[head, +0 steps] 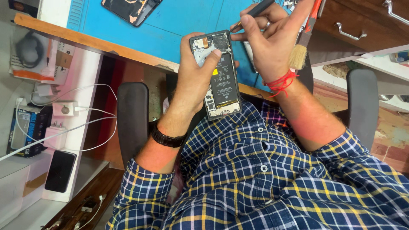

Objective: The person uses a screwdriver to remove screws from the internal frame of a disassembled smartphone. They carefully unscrew components near the battery and motherboard, placing the removed screws on a blue anti-static mat. The person holds the phone with their left hand while manipulating the tool with their right hand.

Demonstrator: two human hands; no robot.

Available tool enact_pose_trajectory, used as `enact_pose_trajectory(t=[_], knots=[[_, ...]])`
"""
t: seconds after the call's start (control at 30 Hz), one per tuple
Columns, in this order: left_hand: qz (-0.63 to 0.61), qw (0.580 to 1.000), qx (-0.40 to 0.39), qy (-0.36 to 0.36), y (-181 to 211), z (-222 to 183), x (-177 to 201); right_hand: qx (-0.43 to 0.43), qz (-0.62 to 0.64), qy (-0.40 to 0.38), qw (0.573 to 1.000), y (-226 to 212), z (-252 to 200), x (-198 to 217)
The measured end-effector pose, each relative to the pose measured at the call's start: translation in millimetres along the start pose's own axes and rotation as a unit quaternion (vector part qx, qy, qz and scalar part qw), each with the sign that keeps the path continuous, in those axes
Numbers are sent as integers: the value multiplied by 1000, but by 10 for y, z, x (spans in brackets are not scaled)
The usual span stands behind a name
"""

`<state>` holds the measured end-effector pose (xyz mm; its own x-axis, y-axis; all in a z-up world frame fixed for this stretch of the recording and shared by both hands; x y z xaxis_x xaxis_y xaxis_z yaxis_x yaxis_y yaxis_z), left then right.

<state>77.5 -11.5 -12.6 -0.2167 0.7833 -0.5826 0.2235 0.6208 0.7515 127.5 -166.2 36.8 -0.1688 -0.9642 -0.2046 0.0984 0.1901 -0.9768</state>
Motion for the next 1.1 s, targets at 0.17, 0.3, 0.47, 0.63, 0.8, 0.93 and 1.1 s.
enact_pose_trajectory(t=[0.17, 0.3, 0.47, 0.63, 0.8, 0.93, 1.1], knots=[[6, 1000, -3, -2, 8, -6, 8, 131, -85, -47, 987, -97, -122, -13], [4, 1000, -9, -4, 1, -4, 15, 338, -236, -129, 902, -348, -346, -211], [-3, 999, -35, -13, 45, -18, -10, 439, -245, -199, 841, -547, -475, -392], [1, 1000, -18, 2, 58, -30, -6, 420, -248, -203, 849, -581, -448, -348], [9, 1000, -19, 1, 54, -34, -25, 489, -271, -176, 810, -762, -398, -387], [3, 1000, -11, 7, 51, -34, -11, 478, -241, -162, 829, -802, -395, -406], [14, 1000, -6, 13, 41, -35, -26, 461, -223, -161, 844, -790, -340, -393]])
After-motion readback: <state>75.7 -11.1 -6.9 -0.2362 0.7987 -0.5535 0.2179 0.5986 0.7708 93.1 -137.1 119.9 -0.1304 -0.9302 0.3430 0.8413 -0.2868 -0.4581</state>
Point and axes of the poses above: each hand's wrist, its own z-axis towards the middle knuckle, its own x-axis out of the back of the hand, y = z × x, the point moved 8 cm from there along z, towards the middle knuckle, and after that the axes turned 13 degrees about y, right-handed, at the moved point
